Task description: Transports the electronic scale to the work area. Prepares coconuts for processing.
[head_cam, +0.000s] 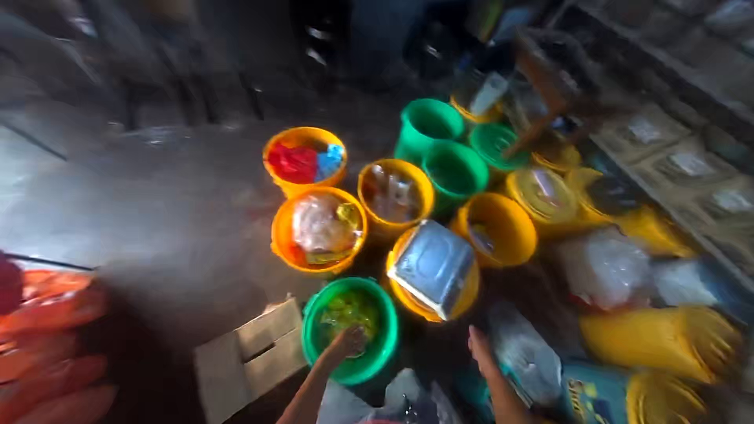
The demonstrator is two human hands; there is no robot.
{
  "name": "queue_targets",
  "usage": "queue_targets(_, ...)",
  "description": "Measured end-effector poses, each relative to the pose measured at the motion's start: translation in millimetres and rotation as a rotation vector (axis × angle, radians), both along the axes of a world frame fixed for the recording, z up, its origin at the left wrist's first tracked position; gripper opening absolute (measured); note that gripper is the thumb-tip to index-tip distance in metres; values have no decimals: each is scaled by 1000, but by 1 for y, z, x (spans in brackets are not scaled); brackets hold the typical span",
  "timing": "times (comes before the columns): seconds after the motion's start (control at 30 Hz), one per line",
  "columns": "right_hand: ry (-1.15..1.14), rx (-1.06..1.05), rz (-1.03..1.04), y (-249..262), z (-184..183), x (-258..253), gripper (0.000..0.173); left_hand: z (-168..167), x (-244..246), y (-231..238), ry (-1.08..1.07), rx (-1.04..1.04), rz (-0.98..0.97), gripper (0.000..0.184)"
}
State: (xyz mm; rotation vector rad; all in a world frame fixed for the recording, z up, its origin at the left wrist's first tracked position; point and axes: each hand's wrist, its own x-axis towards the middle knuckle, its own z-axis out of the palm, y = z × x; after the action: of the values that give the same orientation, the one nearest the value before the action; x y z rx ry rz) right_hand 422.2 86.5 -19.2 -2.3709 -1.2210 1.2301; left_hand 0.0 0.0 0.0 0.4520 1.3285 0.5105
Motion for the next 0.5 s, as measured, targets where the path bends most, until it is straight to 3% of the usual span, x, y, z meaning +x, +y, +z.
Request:
queue_targets(0.1,-132,254,102,177,11,20,54,-41,78,56,-64,-96,321,54)
queue_targets(0.17,-187,273,195,262,13,28,55,-67,128,87,-69,-153,441,62)
queue_targets(0.27,-140,220,361,365,-12,30,57,-91,188,145,-75,-183,580,70)
queue_targets(0.4,169,-55,440,431,-67,13,70,-109,229,203,-30,-224,814,75)
queue_targets(0.5,122,-192,497,438,-82,-8,76,-116,238,217,-4,-276,921,82)
